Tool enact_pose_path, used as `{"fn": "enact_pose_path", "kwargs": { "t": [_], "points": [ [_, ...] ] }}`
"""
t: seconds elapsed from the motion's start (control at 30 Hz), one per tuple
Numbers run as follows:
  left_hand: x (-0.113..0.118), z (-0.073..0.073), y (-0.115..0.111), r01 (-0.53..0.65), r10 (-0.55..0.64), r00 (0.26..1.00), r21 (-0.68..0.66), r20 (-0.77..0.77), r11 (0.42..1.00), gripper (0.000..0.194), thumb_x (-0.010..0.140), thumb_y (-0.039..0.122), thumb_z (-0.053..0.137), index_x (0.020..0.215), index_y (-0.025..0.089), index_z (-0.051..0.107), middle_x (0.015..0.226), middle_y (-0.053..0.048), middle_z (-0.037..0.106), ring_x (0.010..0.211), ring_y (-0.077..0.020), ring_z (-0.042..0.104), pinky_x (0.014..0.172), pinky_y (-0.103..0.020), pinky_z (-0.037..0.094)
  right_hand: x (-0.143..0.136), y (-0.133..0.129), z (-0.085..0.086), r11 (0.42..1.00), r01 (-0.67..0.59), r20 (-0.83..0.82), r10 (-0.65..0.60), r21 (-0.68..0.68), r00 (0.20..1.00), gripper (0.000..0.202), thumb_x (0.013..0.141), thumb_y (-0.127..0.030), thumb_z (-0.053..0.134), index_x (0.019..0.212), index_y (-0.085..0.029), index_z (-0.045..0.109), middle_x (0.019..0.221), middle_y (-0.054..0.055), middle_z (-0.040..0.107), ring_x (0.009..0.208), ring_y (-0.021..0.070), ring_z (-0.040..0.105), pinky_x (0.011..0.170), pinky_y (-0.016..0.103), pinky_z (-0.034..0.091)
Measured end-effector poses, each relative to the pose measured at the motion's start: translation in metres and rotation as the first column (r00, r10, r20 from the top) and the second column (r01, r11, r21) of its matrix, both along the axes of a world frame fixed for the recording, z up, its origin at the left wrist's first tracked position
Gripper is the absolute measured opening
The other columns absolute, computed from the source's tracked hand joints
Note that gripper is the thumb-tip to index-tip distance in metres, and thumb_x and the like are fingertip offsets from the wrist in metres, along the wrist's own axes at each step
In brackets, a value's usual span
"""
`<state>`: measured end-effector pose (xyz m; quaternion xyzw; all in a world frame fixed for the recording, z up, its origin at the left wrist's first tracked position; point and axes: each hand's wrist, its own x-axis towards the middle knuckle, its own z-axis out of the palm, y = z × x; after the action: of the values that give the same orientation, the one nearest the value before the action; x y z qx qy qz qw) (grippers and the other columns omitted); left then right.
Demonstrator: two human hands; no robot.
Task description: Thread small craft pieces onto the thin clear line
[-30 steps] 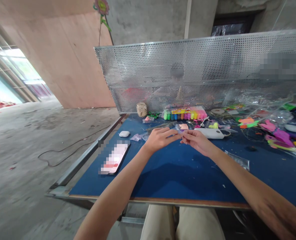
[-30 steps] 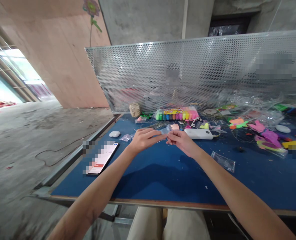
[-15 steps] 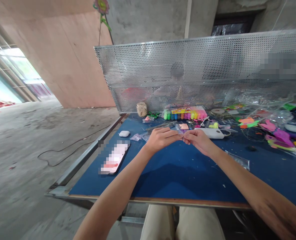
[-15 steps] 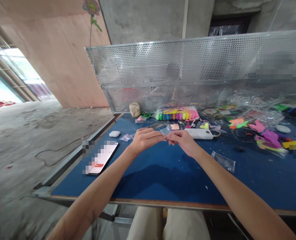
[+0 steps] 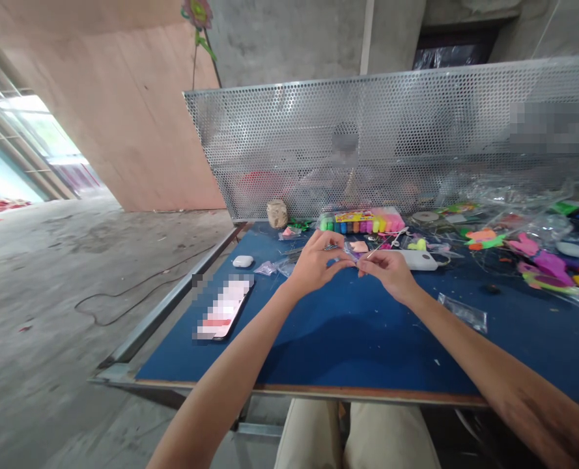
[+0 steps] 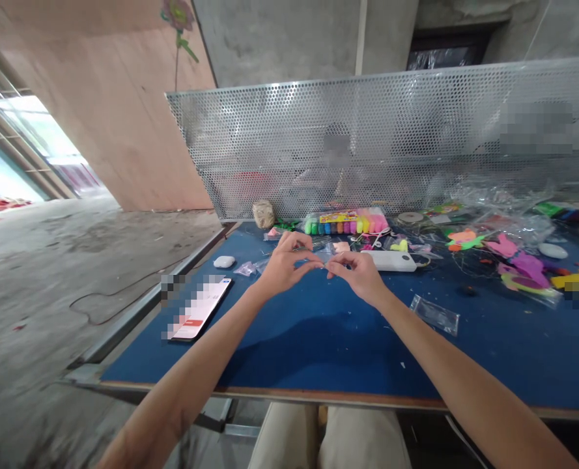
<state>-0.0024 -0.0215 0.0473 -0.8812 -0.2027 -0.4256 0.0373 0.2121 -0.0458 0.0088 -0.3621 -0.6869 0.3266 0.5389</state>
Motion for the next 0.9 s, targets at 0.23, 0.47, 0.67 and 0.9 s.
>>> {"fn": "enact_pose_path", "kwargs": {
  "t": [0.23, 0.47, 0.67, 0.9],
  "points": [
    [-0.002, 0.003, 0.000, 0.063, -0.070, 0.995, -0.101, -0.067, 0.993, 0.021, 0.095, 0.033, 0.057, 0.096, 0.021, 0.074, 0.107, -0.007, 0.062, 0.102, -0.0178, 0.058, 0.093, -0.036, 0.048, 0.004, 0.002, -0.002, 0.996, 0.043, 0.094, -0.051, 0.078, 0.994, 0.023, 0.085, -0.041, 0.069, 0.071, -0.022, 0.071, 0.071, 0.002, 0.071, 0.073, 0.0211, 0.065, 0.072, 0.034, 0.047],
    [-0.006, -0.002, 0.005, 0.020, -0.032, 0.977, -0.055, -0.210, 0.998, 0.023, 0.096, 0.036, 0.055, 0.102, 0.023, 0.073, 0.112, -0.006, 0.067, 0.106, -0.0187, 0.060, 0.096, -0.036, 0.046, 0.005, 0.005, -0.003, 0.992, 0.038, 0.211, -0.063, 0.119, 0.976, 0.025, 0.090, -0.040, 0.062, 0.074, -0.022, 0.068, 0.077, 0.002, 0.069, 0.078, 0.0206, 0.064, 0.077, 0.034, 0.046],
    [-0.006, -0.017, 0.019, 0.064, -0.076, 0.978, -0.063, -0.195, 0.996, 0.025, 0.097, 0.037, 0.053, 0.105, 0.022, 0.072, 0.101, -0.005, 0.073, 0.096, -0.0173, 0.064, 0.090, -0.033, 0.048, 0.006, 0.008, -0.004, 0.995, 0.034, 0.287, -0.061, 0.097, 0.956, 0.028, 0.092, -0.043, 0.058, 0.076, -0.022, 0.068, 0.088, 0.004, 0.071, 0.090, 0.0234, 0.065, 0.080, 0.034, 0.047],
    [-0.008, -0.021, 0.020, 0.117, -0.139, 0.979, -0.147, -0.151, 0.982, 0.023, 0.097, 0.036, 0.054, 0.101, 0.022, 0.072, 0.096, -0.004, 0.072, 0.089, -0.0147, 0.065, 0.081, -0.027, 0.050, 0.008, 0.009, -0.003, 0.991, 0.031, 0.337, -0.074, 0.132, 0.938, 0.028, 0.093, -0.042, 0.057, 0.079, -0.023, 0.071, 0.094, 0.005, 0.073, 0.090, 0.0234, 0.066, 0.083, 0.035, 0.048]
  ]
}}
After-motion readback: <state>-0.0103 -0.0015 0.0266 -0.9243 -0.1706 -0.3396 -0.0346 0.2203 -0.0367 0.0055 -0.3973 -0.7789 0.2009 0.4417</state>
